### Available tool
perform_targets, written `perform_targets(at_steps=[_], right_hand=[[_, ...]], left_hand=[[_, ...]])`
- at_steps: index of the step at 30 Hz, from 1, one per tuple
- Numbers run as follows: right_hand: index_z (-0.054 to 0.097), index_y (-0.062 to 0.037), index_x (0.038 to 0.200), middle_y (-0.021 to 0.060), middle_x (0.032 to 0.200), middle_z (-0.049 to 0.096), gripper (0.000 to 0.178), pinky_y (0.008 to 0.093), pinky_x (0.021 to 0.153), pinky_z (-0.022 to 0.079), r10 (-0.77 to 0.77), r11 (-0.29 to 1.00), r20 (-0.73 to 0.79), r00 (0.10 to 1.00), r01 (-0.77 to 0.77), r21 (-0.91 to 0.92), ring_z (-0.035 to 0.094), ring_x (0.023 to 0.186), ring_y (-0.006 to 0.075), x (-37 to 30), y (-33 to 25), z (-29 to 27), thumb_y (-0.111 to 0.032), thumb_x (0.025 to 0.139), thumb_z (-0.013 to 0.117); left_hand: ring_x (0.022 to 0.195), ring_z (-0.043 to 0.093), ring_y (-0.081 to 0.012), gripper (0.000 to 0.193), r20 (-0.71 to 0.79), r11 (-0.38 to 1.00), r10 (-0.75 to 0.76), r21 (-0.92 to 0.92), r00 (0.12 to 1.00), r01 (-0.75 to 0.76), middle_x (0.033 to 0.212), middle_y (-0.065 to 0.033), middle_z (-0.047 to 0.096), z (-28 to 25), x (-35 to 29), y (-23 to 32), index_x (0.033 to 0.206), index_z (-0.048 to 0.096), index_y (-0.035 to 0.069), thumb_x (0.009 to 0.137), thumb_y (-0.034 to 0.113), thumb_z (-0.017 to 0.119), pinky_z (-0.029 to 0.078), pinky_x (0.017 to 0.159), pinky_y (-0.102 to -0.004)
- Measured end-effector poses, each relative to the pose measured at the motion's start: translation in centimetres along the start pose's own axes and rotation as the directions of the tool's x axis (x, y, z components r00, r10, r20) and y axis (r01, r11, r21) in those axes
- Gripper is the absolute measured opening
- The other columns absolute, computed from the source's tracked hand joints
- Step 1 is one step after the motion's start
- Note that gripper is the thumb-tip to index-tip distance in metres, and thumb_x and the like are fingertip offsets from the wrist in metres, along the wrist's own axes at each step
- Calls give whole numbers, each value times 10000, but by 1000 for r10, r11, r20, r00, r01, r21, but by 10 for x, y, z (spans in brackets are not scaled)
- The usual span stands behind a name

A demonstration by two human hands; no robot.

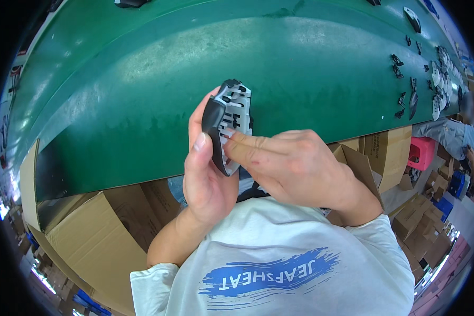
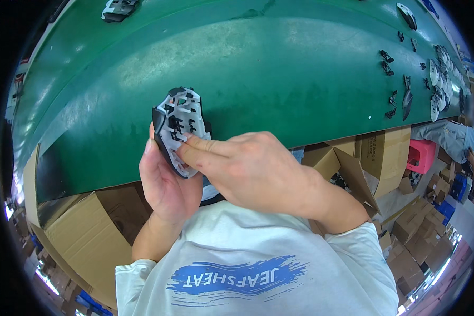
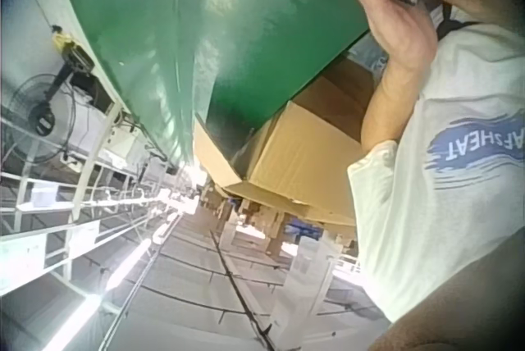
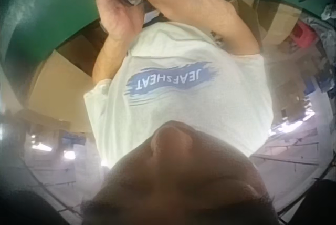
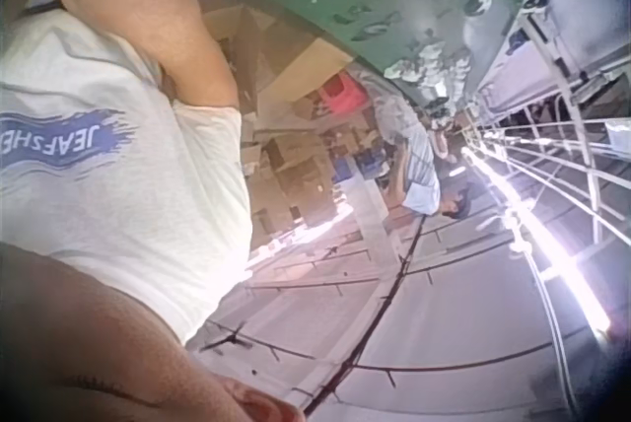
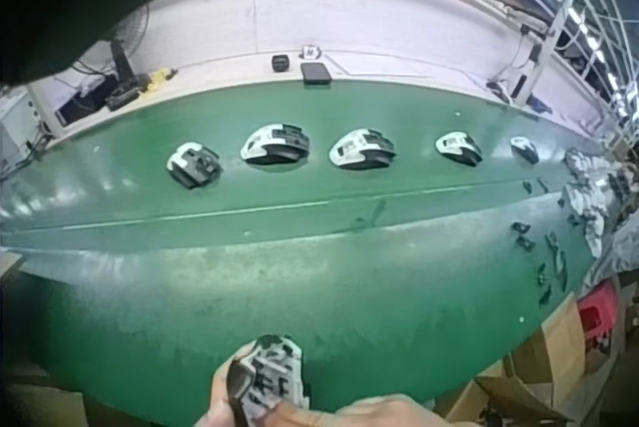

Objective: The person assembles computer mouse casings by picking up mouse shells and small plastic components, fitting each component into the shell by hand, pressing it securely, and placing the assembled casings onto the conveyor belt.

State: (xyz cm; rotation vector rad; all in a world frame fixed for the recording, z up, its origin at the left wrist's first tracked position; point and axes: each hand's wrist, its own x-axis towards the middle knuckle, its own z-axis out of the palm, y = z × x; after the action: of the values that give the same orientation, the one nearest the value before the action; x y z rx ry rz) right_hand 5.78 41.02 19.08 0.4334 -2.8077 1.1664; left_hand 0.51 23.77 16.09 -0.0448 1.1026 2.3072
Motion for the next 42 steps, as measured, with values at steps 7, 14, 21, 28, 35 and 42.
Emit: perform_targets(at_steps=[7,14,21,28,35,42], right_hand=[[768,-69,1241,120,1283,794,393,373,670,612,-57,994,-60,997,51,-97,783,793,235,8,7,14,-57,849,739],[804,-57,1173,116,1181,813,336,335,715,588,-68,996,-369,927,86,34,789,910,239,-4,20,-17,26,848,794],[789,17,1188,163,1168,802,200,350,958,584,266,938,-492,829,-340,-66,764,1065,245,-52,88,-62,20,1005,710],[805,-19,1206,107,1127,800,208,309,886,570,512,609,-717,474,-788,-86,717,945,149,-115,114,-107,-117,1045,715],[773,-21,1251,62,1051,760,245,311,776,570,548,569,-794,263,-813,124,683,794,133,-187,146,-121,-111,1027,730],[767,-15,1151,97,990,727,178,320,808,570,341,777,-755,560,-620,-109,703,866,188,-177,174,-115,-24,974,753]], left_hand=[[1311,632,-272,621,5,933,-90,-350,996,86,1490,-132,643,-19,12,-1,1600,515,102,1191,534,335,515,1112,-426],[1439,574,-341,707,121,829,-172,-518,978,210,1563,-201,593,-2,14,33,1641,458,96,1171,603,312,508,1162,-508],[1190,625,-336,746,188,706,-241,-639,952,304,1559,-220,537,4,9,48,1656,438,101,1154,643,335,568,974,-483],[1283,585,-419,749,201,928,45,-371,979,33,1609,-302,457,-36,8,88,1691,319,50,1149,549,451,570,1005,-574],[1609,319,-393,778,-382,740,668,424,638,-522,1766,-293,243,-114,-48,220,1699,266,-34,1098,316,614,351,1296,-529],[1554,392,-371,677,-292,663,701,603,651,-444,1704,-269,343,-193,-57,245,1656,343,-42,1111,275,589,372,1277,-497]])
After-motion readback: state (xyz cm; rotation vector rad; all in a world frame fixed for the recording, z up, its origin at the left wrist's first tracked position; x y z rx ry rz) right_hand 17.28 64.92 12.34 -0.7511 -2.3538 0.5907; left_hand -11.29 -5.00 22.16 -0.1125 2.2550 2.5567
